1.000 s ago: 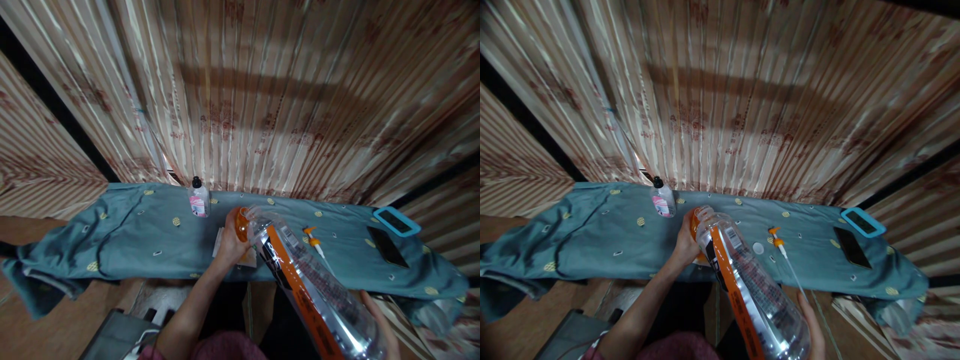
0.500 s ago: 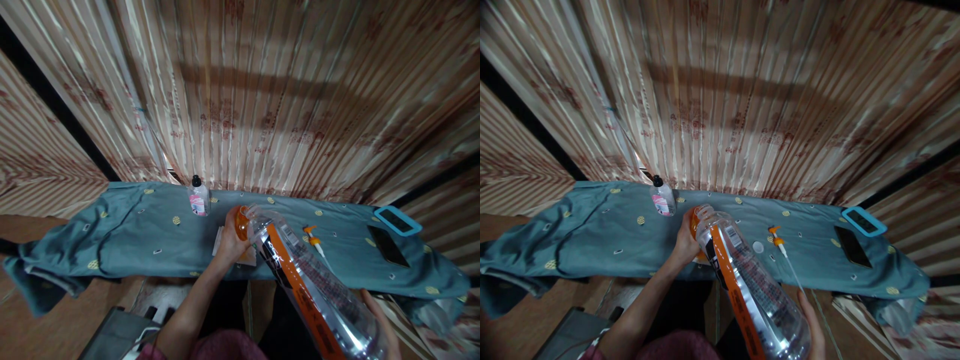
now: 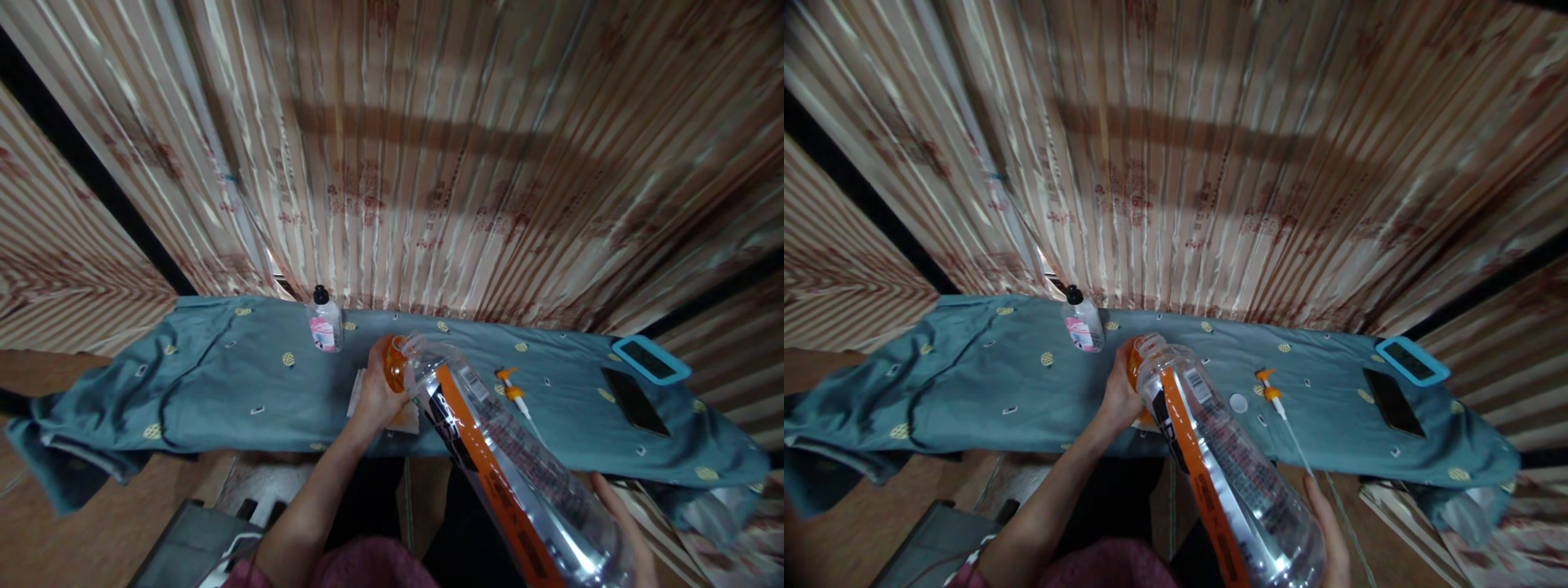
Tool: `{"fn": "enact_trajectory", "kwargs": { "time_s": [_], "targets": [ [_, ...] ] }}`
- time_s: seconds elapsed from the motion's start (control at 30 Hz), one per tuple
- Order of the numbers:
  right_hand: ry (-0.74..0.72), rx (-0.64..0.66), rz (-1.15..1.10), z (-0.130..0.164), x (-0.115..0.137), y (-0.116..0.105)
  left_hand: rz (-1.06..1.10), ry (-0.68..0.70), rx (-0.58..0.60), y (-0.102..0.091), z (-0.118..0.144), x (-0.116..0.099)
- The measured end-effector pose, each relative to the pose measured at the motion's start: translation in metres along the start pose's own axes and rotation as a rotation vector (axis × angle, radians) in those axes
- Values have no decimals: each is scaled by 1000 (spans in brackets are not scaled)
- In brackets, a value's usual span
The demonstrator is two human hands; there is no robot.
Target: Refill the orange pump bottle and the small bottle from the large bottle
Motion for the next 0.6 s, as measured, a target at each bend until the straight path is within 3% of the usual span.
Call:
{"fn": "enact_trajectory", "kwargs": {
  "time_s": [0.23, 0.4, 0.5, 0.6],
  "targets": [
    [-54, 29, -34, -3, 4, 3, 7, -13, 12, 1, 0, 0],
    [-57, -28, 10, -7, -20, -5, -5, -10, 4, -1, 0, -6],
    [-133, -33, 20, -12, -35, -9, -27, -9, -2, -1, -1, -7],
    [-188, -4, -9, -13, -34, -8, -5, -42, -9, 0, -1, -4]
  ]
}}
Point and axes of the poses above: each hand's wrist, its own z-axis away from the middle knuckle, its own y-axis out of the palm, x = y × z, the point moved 4 cm from there along -z, towards the middle knuckle, and after that the axes turned 9 degrees about -x, right-handed, at the moved point
